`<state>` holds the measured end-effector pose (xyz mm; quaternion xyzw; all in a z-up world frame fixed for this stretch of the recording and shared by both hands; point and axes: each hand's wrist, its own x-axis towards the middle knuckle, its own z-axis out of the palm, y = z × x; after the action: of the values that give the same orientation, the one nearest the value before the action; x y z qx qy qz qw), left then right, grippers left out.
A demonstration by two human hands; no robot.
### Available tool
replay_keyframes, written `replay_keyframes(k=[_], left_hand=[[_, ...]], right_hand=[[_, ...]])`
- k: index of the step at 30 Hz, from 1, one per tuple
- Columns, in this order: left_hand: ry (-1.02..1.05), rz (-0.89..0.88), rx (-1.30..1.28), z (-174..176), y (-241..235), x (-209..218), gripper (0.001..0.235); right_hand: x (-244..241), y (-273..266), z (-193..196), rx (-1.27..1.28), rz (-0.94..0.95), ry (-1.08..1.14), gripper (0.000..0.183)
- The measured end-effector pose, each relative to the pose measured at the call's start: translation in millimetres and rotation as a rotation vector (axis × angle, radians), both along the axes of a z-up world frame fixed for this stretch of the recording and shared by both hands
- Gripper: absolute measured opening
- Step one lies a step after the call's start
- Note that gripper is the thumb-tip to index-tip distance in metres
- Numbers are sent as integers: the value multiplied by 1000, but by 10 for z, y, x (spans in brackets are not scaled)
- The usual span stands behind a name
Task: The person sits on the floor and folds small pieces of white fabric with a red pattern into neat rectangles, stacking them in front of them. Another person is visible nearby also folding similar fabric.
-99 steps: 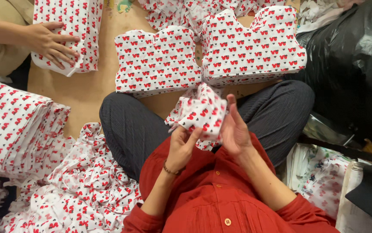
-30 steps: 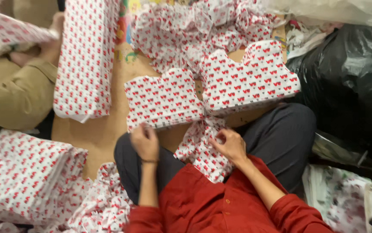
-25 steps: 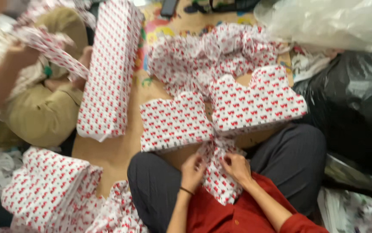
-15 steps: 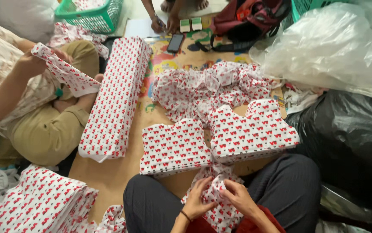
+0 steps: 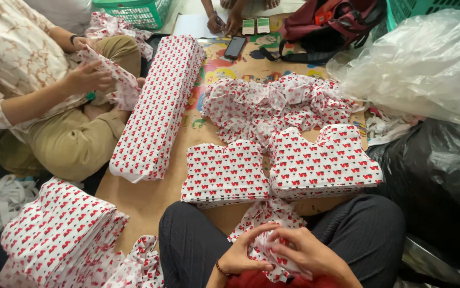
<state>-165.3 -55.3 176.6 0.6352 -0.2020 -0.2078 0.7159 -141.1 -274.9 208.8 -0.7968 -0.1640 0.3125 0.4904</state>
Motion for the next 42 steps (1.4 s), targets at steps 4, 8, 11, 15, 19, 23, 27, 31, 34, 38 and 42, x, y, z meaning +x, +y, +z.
replay_keyframes(k=[4,8,11,15,19,23,27,31,34,38,42], left_hand=[[-8,-62,90,-16,11,-51,55],[-156,-218,165,-260,75,-83,27],[59,-347,96,-118,119,-169,24],[363,-202,-187,-574,136,-269,14],[522,27,-242,-816,126,-254,12],[605,185,-617,-1065,185,-268,30],[649,183,-1107,-1285,340,-307,63],[720,119,-1524,-850,316,-135,109],[542,287,-1573,-128,63,-123,91],[604,484,-1433,-414,82,-26,107],[516,668,-1074,-888,231,12,31]], right_hand=[[29,-68,268,146,193,-132,15],[25,-193,336,481,-46,236,23],[-15,-326,-254,764,-515,392,31],[-6,-263,-941,1593,-398,1199,64],[-323,37,-681,977,-759,1272,91],[-405,-156,-1210,944,-797,1099,46],[-145,-165,-861,982,-636,737,62],[58,-35,-584,897,-568,591,48],[71,45,-365,1002,-733,533,23],[106,84,-329,943,-693,501,63],[121,28,-544,910,-670,437,78]])
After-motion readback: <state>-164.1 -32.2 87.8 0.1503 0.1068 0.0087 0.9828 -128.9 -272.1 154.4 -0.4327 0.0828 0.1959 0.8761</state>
